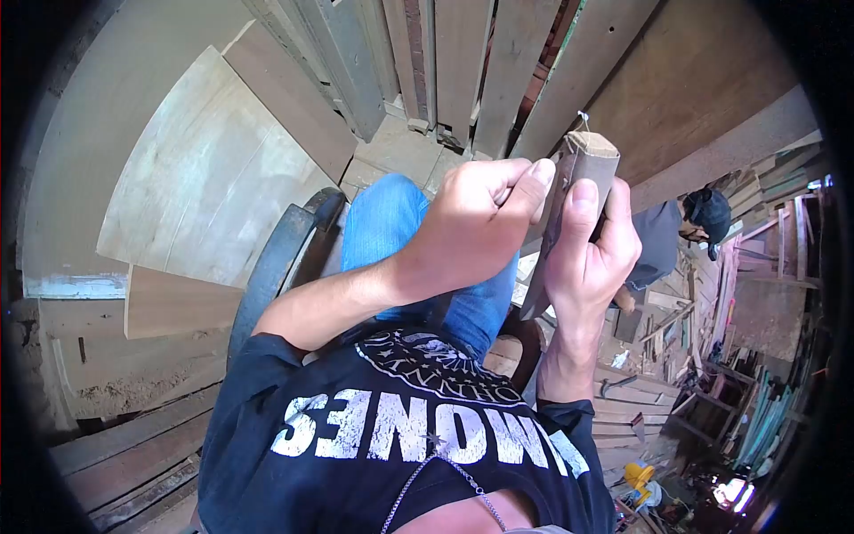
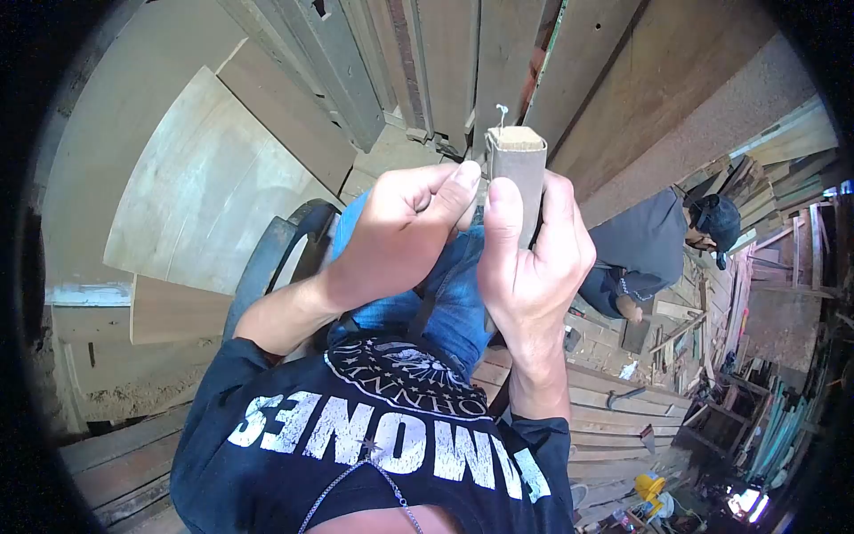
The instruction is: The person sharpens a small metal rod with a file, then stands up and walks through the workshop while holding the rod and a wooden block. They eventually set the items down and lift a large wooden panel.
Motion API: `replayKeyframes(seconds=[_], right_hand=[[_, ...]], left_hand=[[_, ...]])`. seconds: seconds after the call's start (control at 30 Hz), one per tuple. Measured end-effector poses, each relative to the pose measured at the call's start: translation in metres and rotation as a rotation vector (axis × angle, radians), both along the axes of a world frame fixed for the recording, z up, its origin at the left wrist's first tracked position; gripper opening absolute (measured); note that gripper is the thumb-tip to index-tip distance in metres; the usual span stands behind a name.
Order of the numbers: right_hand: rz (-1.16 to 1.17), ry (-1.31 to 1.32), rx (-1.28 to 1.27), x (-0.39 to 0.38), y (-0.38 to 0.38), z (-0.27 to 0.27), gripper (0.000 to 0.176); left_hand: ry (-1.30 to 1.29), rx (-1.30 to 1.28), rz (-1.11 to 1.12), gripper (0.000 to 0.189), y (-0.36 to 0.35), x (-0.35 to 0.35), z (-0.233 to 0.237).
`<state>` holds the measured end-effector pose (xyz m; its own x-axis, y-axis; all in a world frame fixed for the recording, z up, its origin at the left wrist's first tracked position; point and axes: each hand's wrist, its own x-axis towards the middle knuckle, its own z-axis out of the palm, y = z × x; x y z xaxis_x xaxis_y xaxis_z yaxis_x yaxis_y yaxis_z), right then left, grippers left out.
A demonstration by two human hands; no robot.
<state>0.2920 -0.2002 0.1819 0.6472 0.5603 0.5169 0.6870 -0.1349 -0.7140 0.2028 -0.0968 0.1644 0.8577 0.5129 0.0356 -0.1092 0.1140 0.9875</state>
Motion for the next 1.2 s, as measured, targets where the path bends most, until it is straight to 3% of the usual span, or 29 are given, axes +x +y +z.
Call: replayKeyframes(seconds=[0.33,0.53,0.63,0.9,1.07,1.2], right_hand=[[-0.013,-0.002,0.018,0.004,0.006,0.002,0.02],[-0.028,-0.047,0.031,0.008,0.008,0.009,0.019],[0.031,0.177,0.152,0.005,0.002,0.009,0.021],[0.095,0.19,0.25,0.004,-0.008,0.002,0.04],[0.246,0.391,0.313,0.001,-0.017,0.001,0.052],[0.164,0.28,0.327,0.003,-0.02,-0.001,0.06]], left_hand=[[-0.068,0.179,0.011,0.035,-0.003,-0.007,-0.003],[-0.13,0.136,-0.018,0.035,-0.007,-0.01,-0.002],[-0.134,0.181,-0.022,0.035,0.0,-0.018,0.004],[-0.187,0.325,0.064,0.021,0.0,-0.031,0.018],[-0.254,0.378,0.133,0.009,-0.003,-0.03,0.024],[-0.237,0.486,0.093,0.01,-0.003,-0.031,0.028]])
